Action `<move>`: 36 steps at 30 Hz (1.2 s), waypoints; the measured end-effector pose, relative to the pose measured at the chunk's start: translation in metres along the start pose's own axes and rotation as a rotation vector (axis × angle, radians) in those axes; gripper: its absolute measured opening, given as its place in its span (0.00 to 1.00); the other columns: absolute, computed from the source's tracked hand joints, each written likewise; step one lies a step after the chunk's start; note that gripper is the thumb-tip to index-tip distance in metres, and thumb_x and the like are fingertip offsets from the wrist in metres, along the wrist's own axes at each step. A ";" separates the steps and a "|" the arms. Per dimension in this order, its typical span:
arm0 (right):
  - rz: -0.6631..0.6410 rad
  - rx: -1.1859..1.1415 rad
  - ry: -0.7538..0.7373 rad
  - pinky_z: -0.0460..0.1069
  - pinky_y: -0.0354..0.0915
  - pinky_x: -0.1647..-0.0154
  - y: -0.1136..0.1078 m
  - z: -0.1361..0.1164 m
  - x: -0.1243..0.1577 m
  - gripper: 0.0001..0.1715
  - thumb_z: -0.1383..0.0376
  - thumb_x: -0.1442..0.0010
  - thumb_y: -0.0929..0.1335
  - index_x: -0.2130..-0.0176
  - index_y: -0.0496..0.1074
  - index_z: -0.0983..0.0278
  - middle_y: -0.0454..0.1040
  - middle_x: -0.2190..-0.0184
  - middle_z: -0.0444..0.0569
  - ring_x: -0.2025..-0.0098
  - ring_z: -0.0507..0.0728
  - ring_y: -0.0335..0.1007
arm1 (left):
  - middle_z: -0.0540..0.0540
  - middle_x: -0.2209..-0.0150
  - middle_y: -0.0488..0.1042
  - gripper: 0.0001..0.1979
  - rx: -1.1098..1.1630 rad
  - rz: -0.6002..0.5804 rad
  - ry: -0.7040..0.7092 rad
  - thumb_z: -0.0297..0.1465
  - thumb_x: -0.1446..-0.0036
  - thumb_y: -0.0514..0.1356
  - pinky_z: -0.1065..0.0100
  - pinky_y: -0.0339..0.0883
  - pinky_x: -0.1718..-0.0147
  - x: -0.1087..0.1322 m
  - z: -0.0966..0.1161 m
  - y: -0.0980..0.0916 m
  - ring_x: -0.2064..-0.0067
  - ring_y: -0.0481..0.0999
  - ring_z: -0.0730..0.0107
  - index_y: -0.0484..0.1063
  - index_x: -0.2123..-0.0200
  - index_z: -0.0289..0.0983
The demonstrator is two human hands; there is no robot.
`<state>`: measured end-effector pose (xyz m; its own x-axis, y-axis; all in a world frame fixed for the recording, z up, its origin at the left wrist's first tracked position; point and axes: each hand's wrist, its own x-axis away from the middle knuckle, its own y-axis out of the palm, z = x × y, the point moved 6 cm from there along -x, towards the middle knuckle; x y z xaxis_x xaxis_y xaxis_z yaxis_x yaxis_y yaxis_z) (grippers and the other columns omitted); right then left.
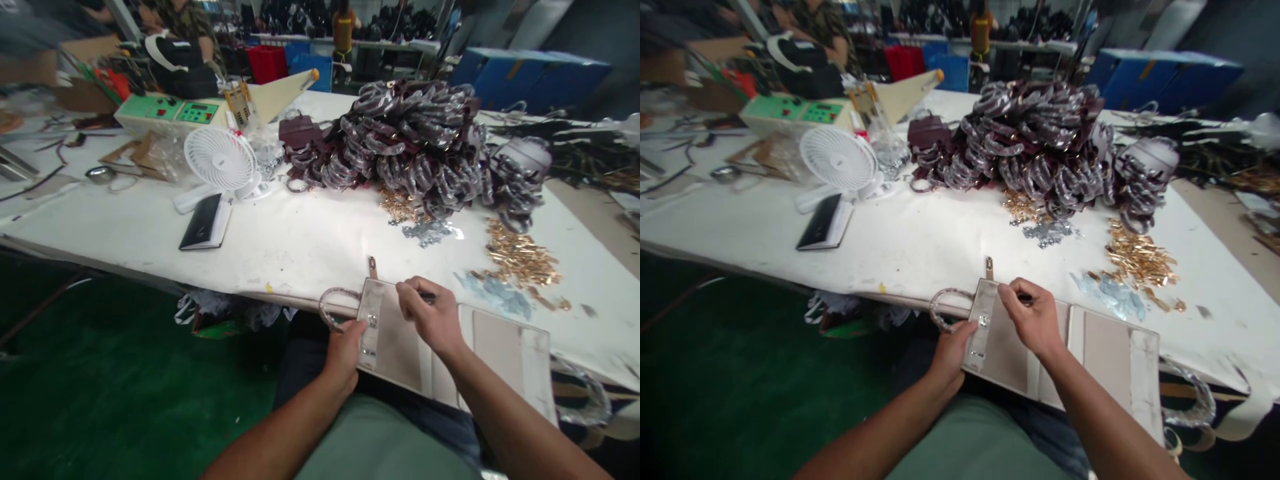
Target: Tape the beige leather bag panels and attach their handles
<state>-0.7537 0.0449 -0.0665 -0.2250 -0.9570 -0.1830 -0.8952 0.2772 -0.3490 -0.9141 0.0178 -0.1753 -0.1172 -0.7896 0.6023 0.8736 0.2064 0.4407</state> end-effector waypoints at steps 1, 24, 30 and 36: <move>0.008 0.125 0.006 0.47 0.60 0.73 -0.008 0.002 0.000 0.21 0.53 0.36 0.69 0.76 0.71 0.62 0.69 0.80 0.42 0.76 0.52 0.64 | 0.43 0.77 0.79 0.13 -0.006 0.001 -0.001 0.35 0.58 0.70 0.68 0.69 0.72 0.001 0.000 0.000 0.74 0.77 0.64 0.78 0.72 0.31; -0.162 0.770 -0.086 0.51 0.66 0.59 0.014 0.015 0.012 0.14 0.69 0.40 0.66 0.54 0.73 0.60 0.73 0.52 0.52 0.53 0.61 0.72 | 0.39 0.31 0.63 0.28 -1.966 -0.272 1.294 0.38 0.34 0.53 0.48 0.56 0.33 -0.003 0.075 0.049 0.32 0.64 0.54 0.63 0.34 0.36; -0.186 0.771 -0.066 0.54 0.69 0.58 0.021 0.011 0.007 0.15 0.71 0.44 0.66 0.56 0.74 0.66 0.74 0.54 0.57 0.54 0.64 0.74 | 0.42 0.34 0.68 0.26 -1.910 -0.272 1.247 0.38 0.36 0.55 0.47 0.61 0.35 -0.007 0.085 0.047 0.35 0.68 0.54 0.67 0.36 0.41; -0.184 0.792 -0.023 0.57 0.71 0.56 0.026 0.012 0.002 0.16 0.70 0.45 0.67 0.55 0.74 0.67 0.73 0.53 0.59 0.55 0.66 0.75 | 0.41 0.38 0.73 0.29 -1.826 -0.269 1.160 0.43 0.41 0.61 0.46 0.66 0.38 -0.021 0.092 0.046 0.38 0.72 0.50 0.71 0.38 0.41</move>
<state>-0.7731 0.0516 -0.0868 -0.0851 -0.9936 -0.0746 -0.3773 0.1014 -0.9205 -0.9144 0.0972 -0.1064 -0.6334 -0.7430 -0.2162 0.3322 -0.0087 -0.9432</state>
